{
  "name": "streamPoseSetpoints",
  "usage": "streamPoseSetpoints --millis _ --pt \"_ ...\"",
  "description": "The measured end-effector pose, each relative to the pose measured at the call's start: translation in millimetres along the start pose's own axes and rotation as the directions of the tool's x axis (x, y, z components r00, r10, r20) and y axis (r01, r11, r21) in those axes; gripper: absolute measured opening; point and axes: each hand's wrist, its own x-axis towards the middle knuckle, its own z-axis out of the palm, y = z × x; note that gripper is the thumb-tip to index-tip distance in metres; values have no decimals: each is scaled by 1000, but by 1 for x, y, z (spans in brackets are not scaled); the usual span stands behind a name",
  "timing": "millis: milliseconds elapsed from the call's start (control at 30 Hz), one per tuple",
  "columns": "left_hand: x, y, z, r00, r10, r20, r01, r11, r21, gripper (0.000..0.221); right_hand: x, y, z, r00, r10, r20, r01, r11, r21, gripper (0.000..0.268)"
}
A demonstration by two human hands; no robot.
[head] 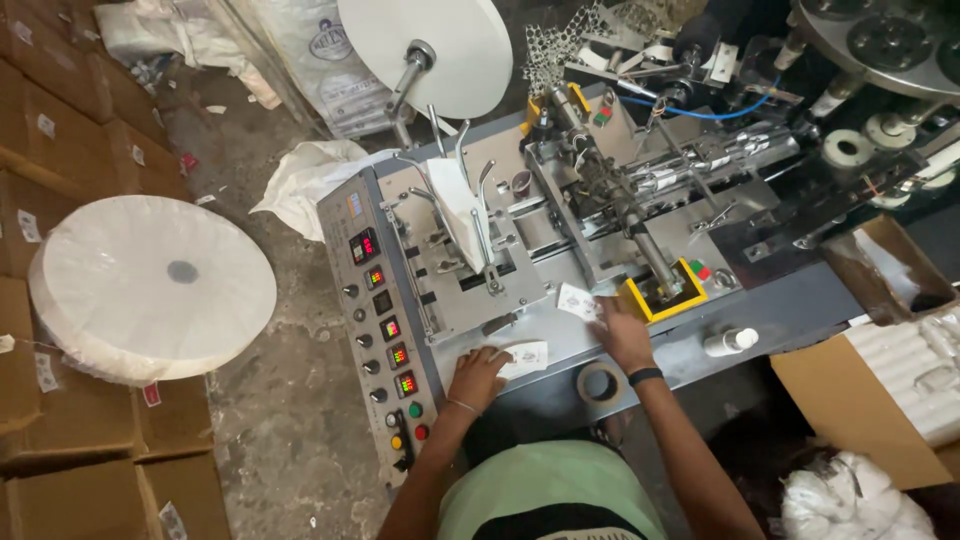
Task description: The recorder interacts with a manufacturing machine, handling small white bottles and labels.
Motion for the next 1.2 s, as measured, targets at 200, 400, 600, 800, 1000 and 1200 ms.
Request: streamPoseSetpoints --millis 200,400,600,800,1000,1200 --pt "12 15 -22 985 -41 -167 16 989 -149 44 -11 -61 -40 998 -10 57 17 993 -121 51" --pt "49 38 -27 928 -352 -119 -25 260 -965 36 -49 -196 -76 950 -303 82 207 802 560 56" --pt "44 51 -71 860 -486 -157 -397 -442 -805 52 -60 -235 -77 883 -469 19 431 825 365 64" --pt "24 69 -53 913 -237 -331 -341 -2 -940 56 -53 -203 -40 940 -162 299 67 951 303 65" --pt "16 109 -80 940 -323 -112 60 480 -875 62 -87 -162 21 820 -440 366 390 898 205 27" --pt "26 30 1 937 -333 -108 -42 201 -979 75 -70 -191 -17 740 -530 415 416 844 338 41"
